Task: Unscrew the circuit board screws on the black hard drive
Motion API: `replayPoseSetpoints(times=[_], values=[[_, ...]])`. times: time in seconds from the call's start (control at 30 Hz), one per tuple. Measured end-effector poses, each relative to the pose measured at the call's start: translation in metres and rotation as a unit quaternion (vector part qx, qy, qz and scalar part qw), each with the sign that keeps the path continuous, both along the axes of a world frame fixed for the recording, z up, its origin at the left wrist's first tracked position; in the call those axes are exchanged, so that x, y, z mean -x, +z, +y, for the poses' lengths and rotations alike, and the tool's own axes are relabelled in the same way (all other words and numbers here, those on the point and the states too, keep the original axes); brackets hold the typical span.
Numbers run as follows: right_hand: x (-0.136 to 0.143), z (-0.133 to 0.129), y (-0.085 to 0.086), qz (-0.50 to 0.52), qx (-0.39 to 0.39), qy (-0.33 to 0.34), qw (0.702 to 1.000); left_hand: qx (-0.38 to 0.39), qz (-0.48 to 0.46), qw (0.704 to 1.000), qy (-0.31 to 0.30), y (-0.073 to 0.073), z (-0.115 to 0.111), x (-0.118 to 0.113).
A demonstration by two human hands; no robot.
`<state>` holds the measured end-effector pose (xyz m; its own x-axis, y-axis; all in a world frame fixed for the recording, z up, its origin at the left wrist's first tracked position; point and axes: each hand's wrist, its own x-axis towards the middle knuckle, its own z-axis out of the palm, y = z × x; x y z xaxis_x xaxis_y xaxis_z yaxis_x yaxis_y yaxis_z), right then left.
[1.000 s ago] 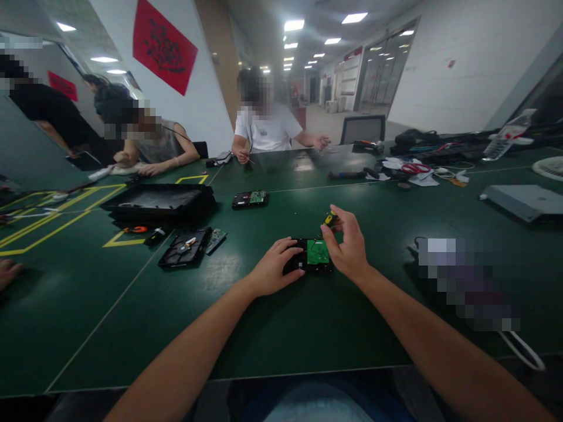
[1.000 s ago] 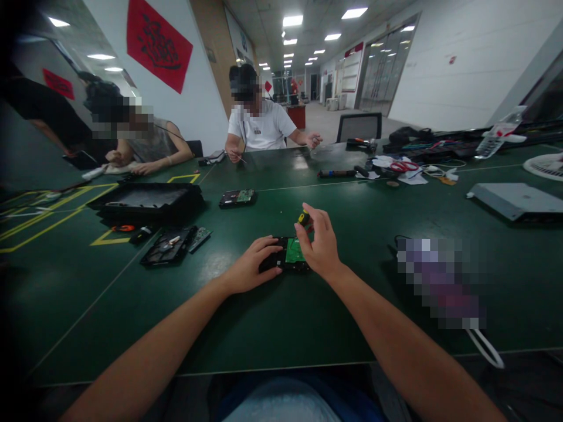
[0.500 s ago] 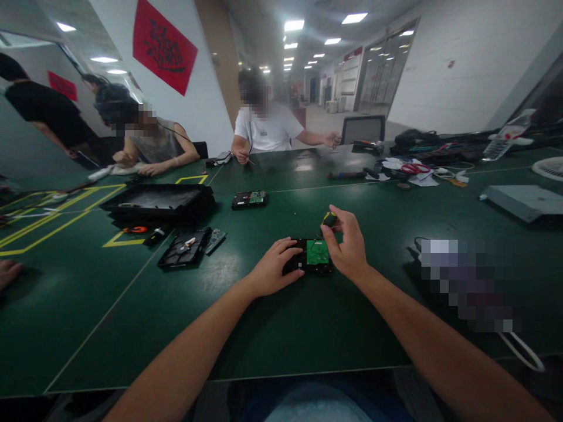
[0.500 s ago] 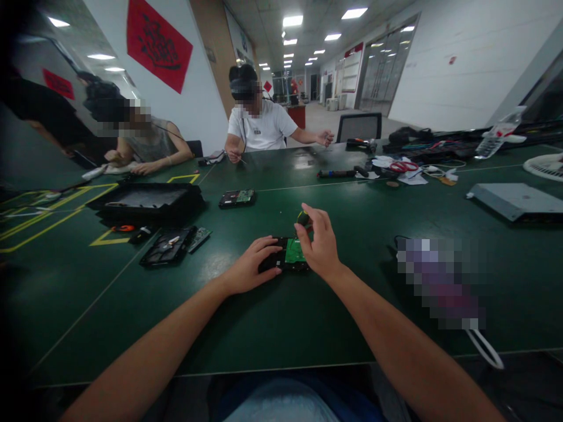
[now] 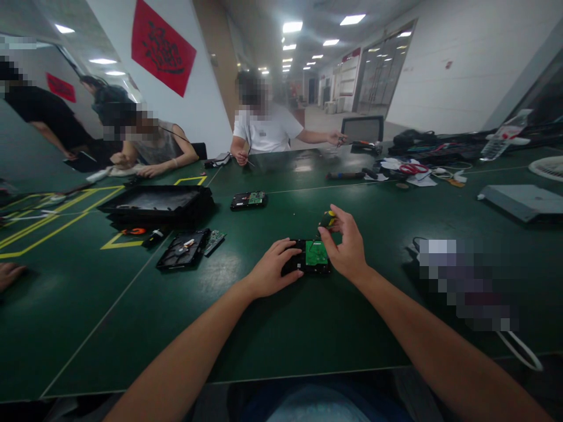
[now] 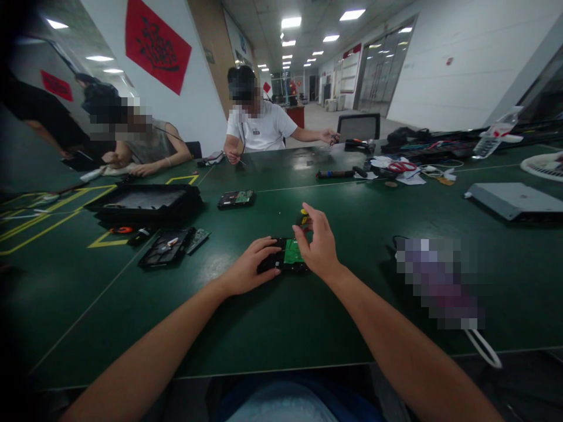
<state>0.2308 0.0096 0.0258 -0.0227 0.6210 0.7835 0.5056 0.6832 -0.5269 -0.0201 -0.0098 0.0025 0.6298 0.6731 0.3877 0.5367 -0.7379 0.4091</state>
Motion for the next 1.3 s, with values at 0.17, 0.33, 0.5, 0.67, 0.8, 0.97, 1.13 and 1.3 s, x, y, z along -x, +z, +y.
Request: replayPoseSetpoints(times=[0.17,0.33,0.5,0.67,0.8,0.97,1.13,1.3], values=[[-0.0007,-0.0006,0.0013,-0.011,0.004,-0.001,1.000,0.000,0.002,1.000,0.005,-0.0016,0.0006,0.0000],[0.0004,-0.0001,0.0011,-0.001,0.007,0.011,1.000,0.003,0.002,1.000,0.006,-0.0015,0.0007,0.0001],[0.0002,-0.0007,0.0024,-0.004,0.000,0.001,1.000,0.006,0.005,1.000,0.003,0.0006,0.0000,0.0001],[0.0000,-0.0009,0.0007,-0.009,0.018,0.019,1.000,0.004,0.007,1.000,0.006,0.0006,0.0001,-0.0003],[-0.0001,-0.0001,0.0009,-0.011,0.006,-0.002,1.000,0.003,0.011,1.000,0.007,-0.0001,0.0006,-0.0003],[-0.0002,-0.0013,0.0037,-0.013,-0.004,-0.018,1.000,0.004,0.009,1.000,0.006,-0.0007,0.0005,0.0001],[0.0001,-0.0023,0.0028,-0.015,0.011,-0.001,1.000,0.007,0.005,1.000,0.009,0.0005,-0.0001,-0.0004],[-0.0004,0.0003,0.0004,-0.016,0.005,-0.012,1.000,0.001,0.002,1.000,0.002,0.0007,-0.0001,-0.0006]])
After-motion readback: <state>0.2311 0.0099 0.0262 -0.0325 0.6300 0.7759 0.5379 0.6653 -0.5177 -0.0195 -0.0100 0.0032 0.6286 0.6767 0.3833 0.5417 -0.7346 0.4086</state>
